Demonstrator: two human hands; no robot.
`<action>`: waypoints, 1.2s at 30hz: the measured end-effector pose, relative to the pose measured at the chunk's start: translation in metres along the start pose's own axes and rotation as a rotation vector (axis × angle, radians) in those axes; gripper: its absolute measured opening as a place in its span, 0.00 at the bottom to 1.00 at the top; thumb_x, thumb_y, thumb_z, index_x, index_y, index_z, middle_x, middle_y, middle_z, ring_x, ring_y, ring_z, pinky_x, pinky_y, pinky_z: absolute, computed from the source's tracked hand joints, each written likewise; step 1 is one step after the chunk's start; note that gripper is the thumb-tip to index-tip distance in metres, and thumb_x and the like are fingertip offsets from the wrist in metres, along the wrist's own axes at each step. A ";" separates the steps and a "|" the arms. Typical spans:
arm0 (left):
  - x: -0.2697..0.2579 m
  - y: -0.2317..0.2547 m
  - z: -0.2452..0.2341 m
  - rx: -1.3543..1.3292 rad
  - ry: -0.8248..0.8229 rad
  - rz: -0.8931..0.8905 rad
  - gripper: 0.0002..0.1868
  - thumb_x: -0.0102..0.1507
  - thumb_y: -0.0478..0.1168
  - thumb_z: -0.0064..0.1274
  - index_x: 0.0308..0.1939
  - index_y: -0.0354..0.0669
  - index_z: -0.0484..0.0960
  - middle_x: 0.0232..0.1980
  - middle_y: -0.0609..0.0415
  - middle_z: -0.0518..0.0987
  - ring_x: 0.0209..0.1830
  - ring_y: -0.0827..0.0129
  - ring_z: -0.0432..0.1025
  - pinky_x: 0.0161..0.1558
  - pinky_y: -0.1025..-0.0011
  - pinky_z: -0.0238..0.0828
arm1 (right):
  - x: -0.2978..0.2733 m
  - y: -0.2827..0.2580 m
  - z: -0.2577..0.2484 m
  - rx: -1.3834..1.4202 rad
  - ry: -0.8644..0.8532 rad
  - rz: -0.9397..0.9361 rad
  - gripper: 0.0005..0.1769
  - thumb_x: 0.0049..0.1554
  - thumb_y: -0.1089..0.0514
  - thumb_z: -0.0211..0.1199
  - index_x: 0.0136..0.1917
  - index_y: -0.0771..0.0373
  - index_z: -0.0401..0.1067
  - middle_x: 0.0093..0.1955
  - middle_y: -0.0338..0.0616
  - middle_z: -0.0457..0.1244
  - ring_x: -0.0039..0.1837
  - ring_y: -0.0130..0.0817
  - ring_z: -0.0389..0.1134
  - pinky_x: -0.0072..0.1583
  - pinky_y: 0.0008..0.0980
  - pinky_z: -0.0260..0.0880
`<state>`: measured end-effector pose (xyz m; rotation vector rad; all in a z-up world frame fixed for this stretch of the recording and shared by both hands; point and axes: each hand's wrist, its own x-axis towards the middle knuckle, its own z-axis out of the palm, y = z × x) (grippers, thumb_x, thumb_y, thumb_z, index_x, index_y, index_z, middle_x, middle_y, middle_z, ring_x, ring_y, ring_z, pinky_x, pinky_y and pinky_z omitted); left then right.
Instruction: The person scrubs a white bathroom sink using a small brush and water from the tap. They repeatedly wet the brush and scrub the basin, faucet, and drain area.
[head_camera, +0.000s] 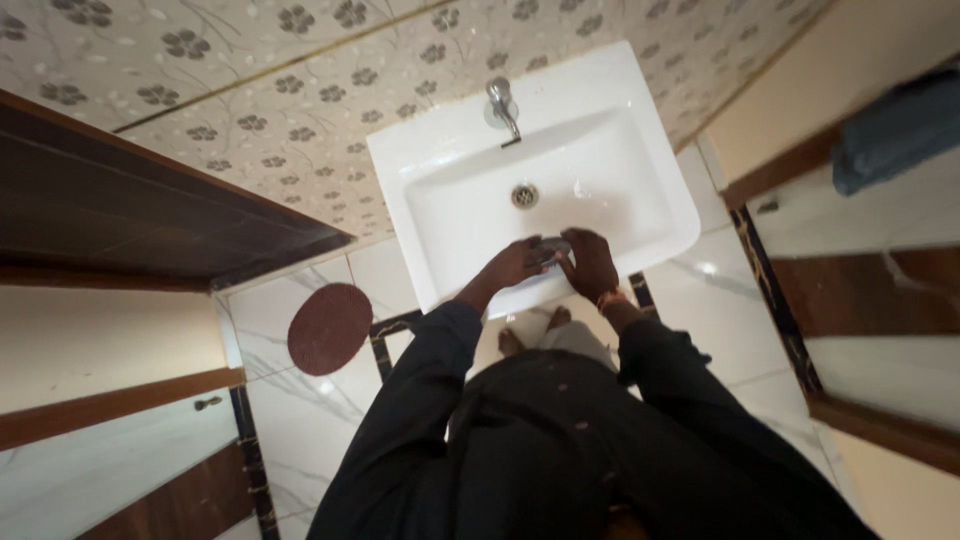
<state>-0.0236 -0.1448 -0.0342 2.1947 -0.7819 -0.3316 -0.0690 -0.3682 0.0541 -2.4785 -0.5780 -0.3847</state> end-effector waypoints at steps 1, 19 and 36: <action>-0.003 -0.007 -0.007 -0.031 -0.033 -0.040 0.23 0.61 0.45 0.64 0.59 0.46 0.82 0.69 0.40 0.73 0.65 0.45 0.70 0.68 0.57 0.66 | 0.004 0.001 0.000 -0.012 0.007 -0.010 0.23 0.61 0.52 0.63 0.66 0.63 0.68 0.64 0.50 0.63 0.68 0.50 0.63 0.69 0.48 0.62; 0.004 -0.001 -0.003 -0.216 -0.015 -0.317 0.44 0.47 0.42 0.74 0.65 0.46 0.70 0.60 0.43 0.78 0.62 0.49 0.72 0.63 0.56 0.70 | 0.008 0.000 -0.005 0.085 0.001 0.041 0.33 0.60 0.50 0.62 0.73 0.67 0.61 0.68 0.58 0.60 0.69 0.55 0.61 0.69 0.51 0.59; -0.017 -0.035 -0.046 0.379 0.227 -0.432 0.60 0.38 0.49 0.80 0.66 0.24 0.63 0.60 0.24 0.69 0.56 0.35 0.66 0.58 0.46 0.64 | 0.007 0.001 -0.003 0.022 -0.036 0.056 0.29 0.61 0.48 0.63 0.70 0.64 0.64 0.69 0.54 0.61 0.70 0.53 0.60 0.70 0.50 0.59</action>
